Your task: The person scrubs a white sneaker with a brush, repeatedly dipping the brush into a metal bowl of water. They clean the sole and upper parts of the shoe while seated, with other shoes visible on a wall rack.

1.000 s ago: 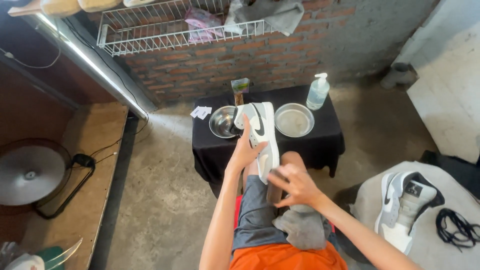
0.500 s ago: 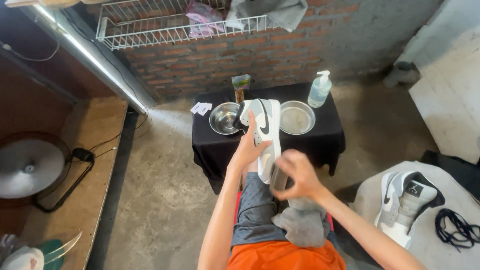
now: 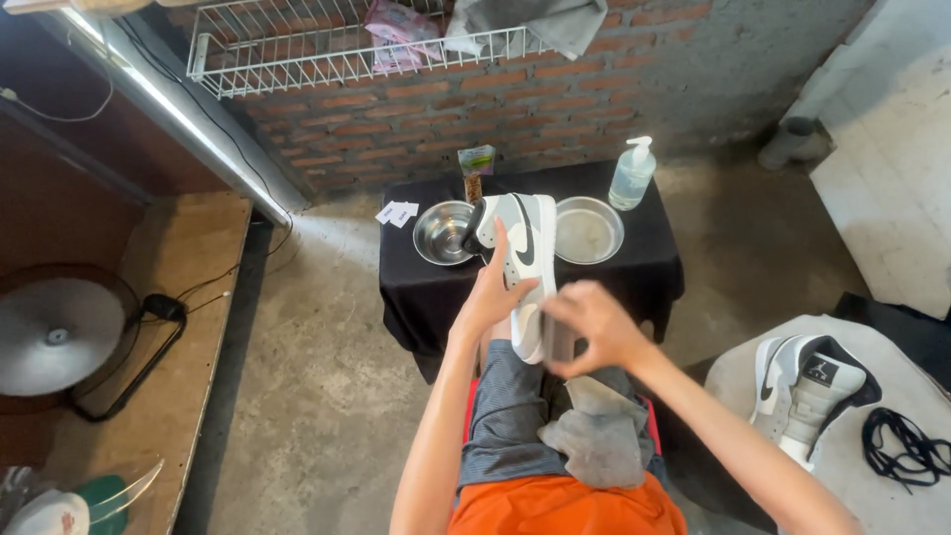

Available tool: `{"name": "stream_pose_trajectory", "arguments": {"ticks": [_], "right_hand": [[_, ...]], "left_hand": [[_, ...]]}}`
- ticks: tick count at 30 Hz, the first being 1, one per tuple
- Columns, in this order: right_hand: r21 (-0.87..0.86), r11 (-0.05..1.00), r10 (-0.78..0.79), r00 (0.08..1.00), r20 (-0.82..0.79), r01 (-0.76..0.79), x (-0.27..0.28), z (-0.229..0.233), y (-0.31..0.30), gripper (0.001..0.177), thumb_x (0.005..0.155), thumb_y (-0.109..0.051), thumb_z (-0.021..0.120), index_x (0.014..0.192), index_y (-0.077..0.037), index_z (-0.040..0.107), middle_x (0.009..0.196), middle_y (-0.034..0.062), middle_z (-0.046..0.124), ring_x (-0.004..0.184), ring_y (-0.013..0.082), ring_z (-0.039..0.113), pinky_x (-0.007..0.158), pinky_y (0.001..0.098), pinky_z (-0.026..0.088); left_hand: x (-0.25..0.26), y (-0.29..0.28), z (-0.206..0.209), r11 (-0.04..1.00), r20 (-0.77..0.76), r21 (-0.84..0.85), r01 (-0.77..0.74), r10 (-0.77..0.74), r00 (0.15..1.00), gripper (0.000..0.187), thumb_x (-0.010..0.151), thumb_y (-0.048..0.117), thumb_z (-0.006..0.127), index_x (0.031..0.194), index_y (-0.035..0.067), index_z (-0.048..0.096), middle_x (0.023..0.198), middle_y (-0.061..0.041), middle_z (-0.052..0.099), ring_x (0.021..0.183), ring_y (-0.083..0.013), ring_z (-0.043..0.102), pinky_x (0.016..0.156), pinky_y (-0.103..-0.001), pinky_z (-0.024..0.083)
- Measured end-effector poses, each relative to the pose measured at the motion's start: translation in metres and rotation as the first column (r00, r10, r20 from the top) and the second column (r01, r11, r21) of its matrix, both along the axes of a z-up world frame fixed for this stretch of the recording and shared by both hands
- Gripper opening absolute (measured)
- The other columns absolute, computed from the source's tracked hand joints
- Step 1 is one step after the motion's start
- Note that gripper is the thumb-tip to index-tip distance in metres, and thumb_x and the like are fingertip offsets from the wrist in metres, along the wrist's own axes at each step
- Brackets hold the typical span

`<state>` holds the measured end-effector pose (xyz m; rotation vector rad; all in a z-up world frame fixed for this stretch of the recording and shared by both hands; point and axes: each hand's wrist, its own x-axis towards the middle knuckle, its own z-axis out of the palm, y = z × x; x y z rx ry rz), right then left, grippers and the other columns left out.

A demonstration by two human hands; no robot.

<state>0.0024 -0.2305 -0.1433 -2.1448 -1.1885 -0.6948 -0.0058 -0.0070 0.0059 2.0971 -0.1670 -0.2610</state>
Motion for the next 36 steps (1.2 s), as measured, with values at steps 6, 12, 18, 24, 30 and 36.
{"name": "stream_pose_trajectory", "arguments": {"ticks": [6, 12, 18, 24, 30, 36], "right_hand": [[0.051, 0.998, -0.024, 0.998, -0.050, 0.027, -0.006, -0.008, 0.003, 0.114, 0.052, -0.081, 0.082, 0.145, -0.018, 0.060, 0.113, 0.0148, 0.059, 0.111, 0.0338, 0.058, 0.099, 0.0460, 0.047], [0.028, 0.992, -0.119, 0.993, -0.015, 0.119, 0.049, -0.001, -0.007, 0.110, 0.058, -0.075, 0.081, 0.147, -0.014, 0.058, 0.115, 0.0158, 0.059, 0.109, 0.0344, 0.059, 0.099, 0.0464, 0.047], [-0.055, 0.996, 0.071, 0.997, -0.011, -0.072, 0.015, -0.003, -0.004, 0.118, 0.048, -0.075, 0.082, 0.148, -0.017, 0.057, 0.118, 0.0171, 0.058, 0.109, 0.0333, 0.058, 0.099, 0.0447, 0.049], [-0.069, 0.990, -0.123, 0.992, 0.037, 0.125, 0.087, 0.008, -0.016, 0.117, 0.056, -0.077, 0.078, 0.153, -0.016, 0.053, 0.120, 0.0155, 0.057, 0.112, 0.0346, 0.058, 0.100, 0.0448, 0.049], [-0.174, 0.984, 0.049, 0.995, 0.083, -0.034, 0.077, -0.008, -0.019, 0.118, 0.052, -0.080, 0.076, 0.150, -0.018, 0.053, 0.119, 0.0178, 0.058, 0.111, 0.0338, 0.060, 0.099, 0.0432, 0.049], [-0.169, 0.984, -0.035, 0.993, 0.109, 0.053, 0.098, 0.032, -0.007, 0.112, 0.063, -0.078, 0.075, 0.152, -0.013, 0.052, 0.123, 0.0181, 0.056, 0.113, 0.0356, 0.058, 0.099, 0.0442, 0.049]], "left_hand": [[-0.002, 0.003, 0.001, 0.996, -0.005, -0.091, -0.014, 0.014, 1.000, 0.105, 0.093, 0.022, 0.068, 0.163, 0.018, -0.010, 0.159, -0.031, 0.032, 0.146, -0.0472, 0.034, 0.118, -0.051, 0.041], [-0.004, 0.000, 0.007, 0.997, -0.030, -0.078, -0.019, 0.017, 0.999, 0.104, 0.094, 0.026, 0.067, 0.162, 0.018, -0.012, 0.158, -0.032, 0.032, 0.144, -0.0468, 0.036, 0.116, -0.050, 0.044], [-0.009, 0.000, 0.016, 0.996, -0.027, -0.087, 0.026, -0.028, 0.999, 0.103, 0.094, 0.020, 0.067, 0.162, 0.019, -0.010, 0.157, -0.031, 0.035, 0.144, -0.0469, 0.036, 0.116, -0.053, 0.043], [-0.008, -0.005, 0.022, 0.995, -0.033, -0.089, 0.037, -0.040, 0.999, 0.101, 0.096, 0.020, 0.065, 0.162, 0.018, -0.011, 0.156, -0.032, 0.035, 0.144, -0.0471, 0.037, 0.116, -0.053, 0.043], [-0.003, 0.000, 0.013, 0.995, -0.026, -0.071, 0.068, -0.070, 0.997, 0.104, 0.094, 0.019, 0.067, 0.162, 0.018, -0.011, 0.156, -0.032, 0.036, 0.143, -0.0474, 0.037, 0.115, -0.054, 0.042], [0.000, 0.000, 0.013, 0.995, -0.034, -0.088, 0.050, -0.054, 0.998, 0.105, 0.094, 0.019, 0.067, 0.162, 0.016, -0.013, 0.155, -0.034, 0.034, 0.143, -0.0483, 0.037, 0.115, -0.054, 0.042]]}}
